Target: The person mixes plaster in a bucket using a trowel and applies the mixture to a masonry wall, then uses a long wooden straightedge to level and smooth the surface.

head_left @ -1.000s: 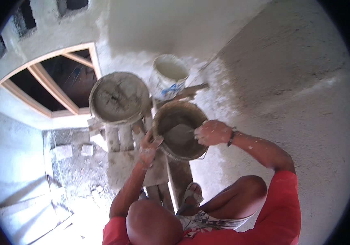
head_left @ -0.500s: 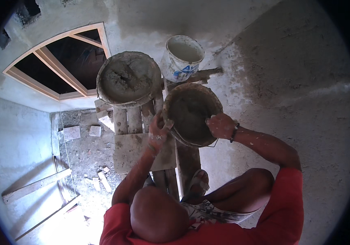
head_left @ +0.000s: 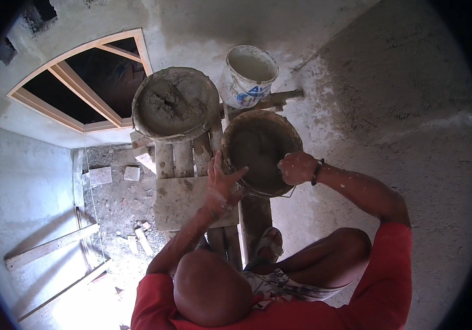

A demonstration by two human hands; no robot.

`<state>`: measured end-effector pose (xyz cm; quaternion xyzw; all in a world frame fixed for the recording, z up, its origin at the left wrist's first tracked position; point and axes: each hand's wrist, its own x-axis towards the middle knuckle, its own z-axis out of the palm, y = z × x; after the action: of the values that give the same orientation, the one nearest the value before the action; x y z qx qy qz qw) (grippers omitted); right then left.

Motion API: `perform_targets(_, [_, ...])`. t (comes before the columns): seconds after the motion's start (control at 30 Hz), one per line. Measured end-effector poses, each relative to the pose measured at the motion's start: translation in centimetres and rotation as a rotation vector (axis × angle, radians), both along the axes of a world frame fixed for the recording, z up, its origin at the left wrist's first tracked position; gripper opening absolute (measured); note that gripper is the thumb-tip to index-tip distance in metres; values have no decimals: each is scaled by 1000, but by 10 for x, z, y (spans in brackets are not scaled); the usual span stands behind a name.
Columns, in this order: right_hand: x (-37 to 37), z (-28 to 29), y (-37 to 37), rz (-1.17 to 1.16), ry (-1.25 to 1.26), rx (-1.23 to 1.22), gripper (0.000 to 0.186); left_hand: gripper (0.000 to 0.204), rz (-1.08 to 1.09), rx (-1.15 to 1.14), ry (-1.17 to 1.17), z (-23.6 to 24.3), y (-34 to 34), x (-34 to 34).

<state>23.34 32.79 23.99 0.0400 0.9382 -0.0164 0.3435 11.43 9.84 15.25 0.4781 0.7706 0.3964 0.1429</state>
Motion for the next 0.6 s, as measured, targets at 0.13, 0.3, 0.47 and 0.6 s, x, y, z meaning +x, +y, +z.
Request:
perform_targets(0.13, [-19,22,28,302,208,-202,14,56,-24,32,-95,-3,-2,-2])
perform_targets(0.3, [-36,49,7,-94,306,143,11,54,-9,-27,-101,1,-3,-2])
perform_targets(0.47, [0,-18,4,93,252,157,15,52,-41,-8,-82,-3,2,2])
perform_targets(0.6, [-2,17,5,350,178,-109,16,52,-34,-4,-93,-2,-1,1])
